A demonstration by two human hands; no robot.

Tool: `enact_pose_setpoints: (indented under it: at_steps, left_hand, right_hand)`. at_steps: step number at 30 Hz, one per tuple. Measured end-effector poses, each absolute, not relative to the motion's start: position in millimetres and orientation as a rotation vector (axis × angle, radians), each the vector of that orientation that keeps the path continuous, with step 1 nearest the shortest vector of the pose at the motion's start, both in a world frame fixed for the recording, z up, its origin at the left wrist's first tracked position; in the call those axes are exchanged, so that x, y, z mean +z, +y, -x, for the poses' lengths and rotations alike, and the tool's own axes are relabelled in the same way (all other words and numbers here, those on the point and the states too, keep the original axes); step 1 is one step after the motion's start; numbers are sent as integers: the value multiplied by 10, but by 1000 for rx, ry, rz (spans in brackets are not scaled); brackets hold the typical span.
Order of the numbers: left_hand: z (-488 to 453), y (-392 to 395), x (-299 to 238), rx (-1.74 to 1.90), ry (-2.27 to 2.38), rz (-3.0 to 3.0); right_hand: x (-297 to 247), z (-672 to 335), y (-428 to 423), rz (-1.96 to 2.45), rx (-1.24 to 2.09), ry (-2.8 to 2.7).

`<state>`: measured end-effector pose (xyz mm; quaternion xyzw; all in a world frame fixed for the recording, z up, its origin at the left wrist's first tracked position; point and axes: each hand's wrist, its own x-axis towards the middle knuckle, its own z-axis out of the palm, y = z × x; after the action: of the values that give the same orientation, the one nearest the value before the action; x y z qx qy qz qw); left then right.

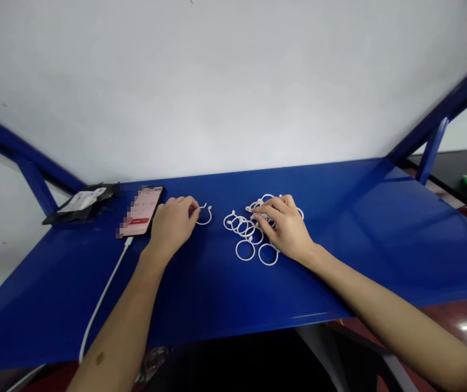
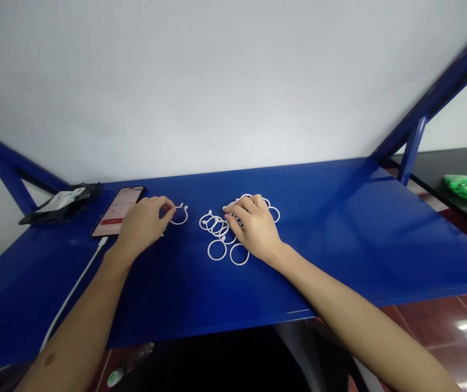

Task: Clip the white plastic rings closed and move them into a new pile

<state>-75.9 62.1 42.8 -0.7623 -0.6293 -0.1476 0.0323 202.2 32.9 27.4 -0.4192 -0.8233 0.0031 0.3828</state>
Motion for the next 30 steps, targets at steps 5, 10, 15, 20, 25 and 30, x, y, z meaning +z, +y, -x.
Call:
enact_pose_setpoints:
  at_steps: [5, 10, 15, 20, 25, 30]
  left_hand:
    - [510, 496, 495, -1085, -1822, 2363]
    - [199, 307, 418, -1220, -1340, 2433]
    - [53, 223, 327, -1224, -1211, 2532]
    - [72, 209, 402, -1317, -1364, 2651]
    - [85, 180, 440, -1383, -1288, 2783]
    - [88, 222, 380, -1356, -1222, 2708]
  right_hand:
    - [317, -1982, 257, 1049, 99, -2109]
    - [339, -1919, 161, 977, 328, -2082]
    - [326, -1913, 127, 1039, 500, -1949]
    - [356, -1933, 121, 944, 548, -1938]
    - [320, -1937, 129, 808, 390, -2055]
    - [320, -1949, 137, 809, 384, -2049]
